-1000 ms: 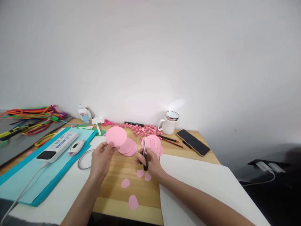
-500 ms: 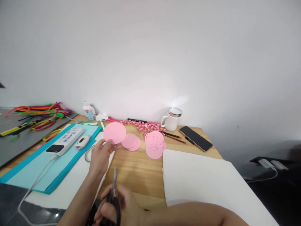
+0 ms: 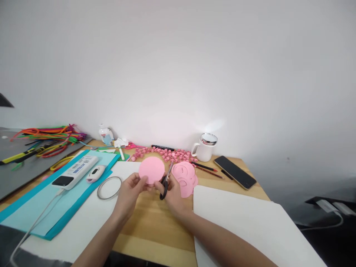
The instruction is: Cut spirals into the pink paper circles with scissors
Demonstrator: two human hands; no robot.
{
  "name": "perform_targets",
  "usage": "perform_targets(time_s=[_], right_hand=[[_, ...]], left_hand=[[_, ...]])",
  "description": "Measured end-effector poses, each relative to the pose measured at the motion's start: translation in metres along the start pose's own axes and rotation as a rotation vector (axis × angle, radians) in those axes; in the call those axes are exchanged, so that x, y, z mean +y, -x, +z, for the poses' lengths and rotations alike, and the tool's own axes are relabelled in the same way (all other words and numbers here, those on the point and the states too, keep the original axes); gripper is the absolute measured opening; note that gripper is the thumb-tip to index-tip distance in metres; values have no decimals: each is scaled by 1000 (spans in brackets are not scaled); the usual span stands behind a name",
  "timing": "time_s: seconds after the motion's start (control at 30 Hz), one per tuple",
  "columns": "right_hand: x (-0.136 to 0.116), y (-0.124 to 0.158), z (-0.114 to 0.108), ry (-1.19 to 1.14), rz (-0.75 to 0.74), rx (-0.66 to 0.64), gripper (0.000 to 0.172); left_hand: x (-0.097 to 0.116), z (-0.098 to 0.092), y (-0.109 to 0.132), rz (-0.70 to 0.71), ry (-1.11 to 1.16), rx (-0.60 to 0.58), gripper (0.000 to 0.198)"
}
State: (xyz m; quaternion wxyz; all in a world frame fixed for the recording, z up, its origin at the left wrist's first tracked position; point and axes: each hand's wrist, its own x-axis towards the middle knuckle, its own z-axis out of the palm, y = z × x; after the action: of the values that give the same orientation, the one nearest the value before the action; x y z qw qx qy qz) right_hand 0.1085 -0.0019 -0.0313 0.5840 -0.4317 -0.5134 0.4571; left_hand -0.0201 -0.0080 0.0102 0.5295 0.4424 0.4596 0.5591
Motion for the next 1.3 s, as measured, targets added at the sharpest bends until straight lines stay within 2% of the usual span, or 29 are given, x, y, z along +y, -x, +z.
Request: perform_targets(time_s=[0.13, 0.33, 0.47, 0.63, 0.77, 0.93, 1.1, 1.3], right_hand=[[2, 1, 0, -13, 48, -13, 27], [8, -3, 0, -78, 111, 8, 23], [11, -7, -1, -96, 95, 64, 25], [7, -10, -2, -57, 80, 90, 28], [8, -11, -3, -28, 81, 103, 27], [12, -11, -4, -18, 68, 88, 27], [7, -10, -2, 1, 86, 80, 27], [9, -8, 0, -55, 117, -17, 32]], left_hand=[[-3, 1, -4, -26, -98, 5, 20], [-2, 9, -14, 31, -195, 60, 18], [0, 10, -20, 7, -259, -25, 21], [-3, 0, -28, -116, -312, -247, 31], [-7, -3, -37, -74, -349, -259, 31], [-15, 4, -41, -29, -319, -281, 32], [-26, 8, -39, 35, -304, -158, 39], [-31, 1, -41, 83, -276, -19, 43]])
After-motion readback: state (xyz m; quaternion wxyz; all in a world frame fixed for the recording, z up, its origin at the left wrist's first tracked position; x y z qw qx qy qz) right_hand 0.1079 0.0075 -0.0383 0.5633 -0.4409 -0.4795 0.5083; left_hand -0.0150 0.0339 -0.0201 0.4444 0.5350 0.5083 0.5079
